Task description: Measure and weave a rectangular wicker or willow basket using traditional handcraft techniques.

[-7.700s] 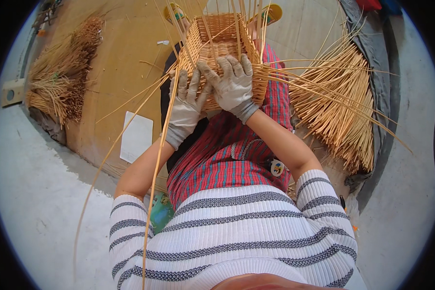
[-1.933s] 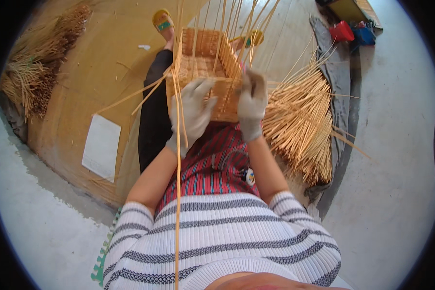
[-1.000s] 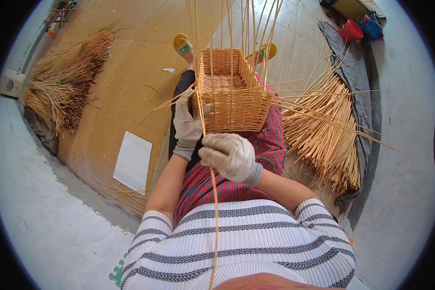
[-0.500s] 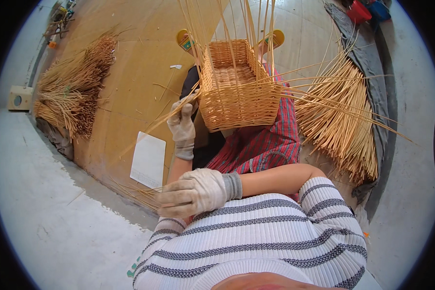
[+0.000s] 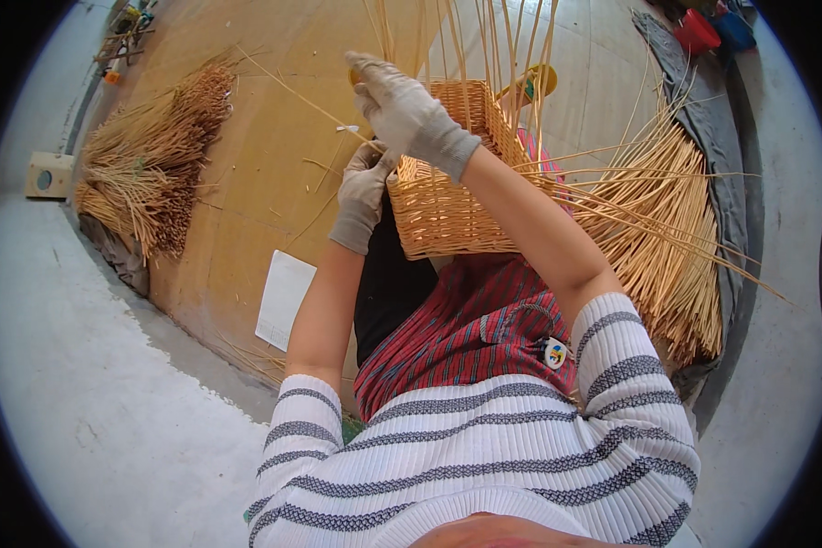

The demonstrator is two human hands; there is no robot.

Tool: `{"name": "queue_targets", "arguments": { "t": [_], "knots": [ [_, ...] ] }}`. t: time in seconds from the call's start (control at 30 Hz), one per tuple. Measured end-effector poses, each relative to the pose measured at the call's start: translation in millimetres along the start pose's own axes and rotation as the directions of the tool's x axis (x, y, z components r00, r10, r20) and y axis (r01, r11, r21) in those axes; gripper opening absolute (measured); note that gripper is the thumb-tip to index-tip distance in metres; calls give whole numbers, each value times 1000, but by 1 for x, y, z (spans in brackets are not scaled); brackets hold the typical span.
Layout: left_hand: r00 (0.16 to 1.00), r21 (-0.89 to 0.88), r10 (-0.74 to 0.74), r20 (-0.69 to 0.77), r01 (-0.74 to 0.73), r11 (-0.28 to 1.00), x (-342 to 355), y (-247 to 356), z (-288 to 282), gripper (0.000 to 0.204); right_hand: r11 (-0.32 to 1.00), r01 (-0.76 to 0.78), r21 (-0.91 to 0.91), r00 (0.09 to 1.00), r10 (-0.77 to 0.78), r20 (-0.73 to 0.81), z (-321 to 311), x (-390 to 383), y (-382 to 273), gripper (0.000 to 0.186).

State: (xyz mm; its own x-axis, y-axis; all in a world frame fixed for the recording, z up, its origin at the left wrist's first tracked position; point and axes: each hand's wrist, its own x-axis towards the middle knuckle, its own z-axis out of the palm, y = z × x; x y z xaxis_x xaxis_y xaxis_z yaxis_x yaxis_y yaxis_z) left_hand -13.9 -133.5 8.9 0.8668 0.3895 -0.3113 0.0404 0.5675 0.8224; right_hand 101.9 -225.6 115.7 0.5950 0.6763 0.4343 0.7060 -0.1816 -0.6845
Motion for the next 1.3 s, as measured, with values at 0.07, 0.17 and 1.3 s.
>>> {"name": "queue_targets", "arguments": {
  "t": [0.07, 0.17, 1.3],
  "knots": [
    [977, 254, 195, 84, -210, 944, -2, 2, 8, 16, 995, 92, -45, 986, -97, -133, 3, 2, 8, 60],
    [987, 417, 148, 61, -160, 895, -16, 12, 14, 26, 998, 51, 24, 995, -49, -82, 0, -7, 10, 59],
    [763, 847, 430, 483, -283, -449, -97, -41, 82, 52, 827, -547, 130, 751, 553, -361, -68, -200, -25, 29]
  ]
}}
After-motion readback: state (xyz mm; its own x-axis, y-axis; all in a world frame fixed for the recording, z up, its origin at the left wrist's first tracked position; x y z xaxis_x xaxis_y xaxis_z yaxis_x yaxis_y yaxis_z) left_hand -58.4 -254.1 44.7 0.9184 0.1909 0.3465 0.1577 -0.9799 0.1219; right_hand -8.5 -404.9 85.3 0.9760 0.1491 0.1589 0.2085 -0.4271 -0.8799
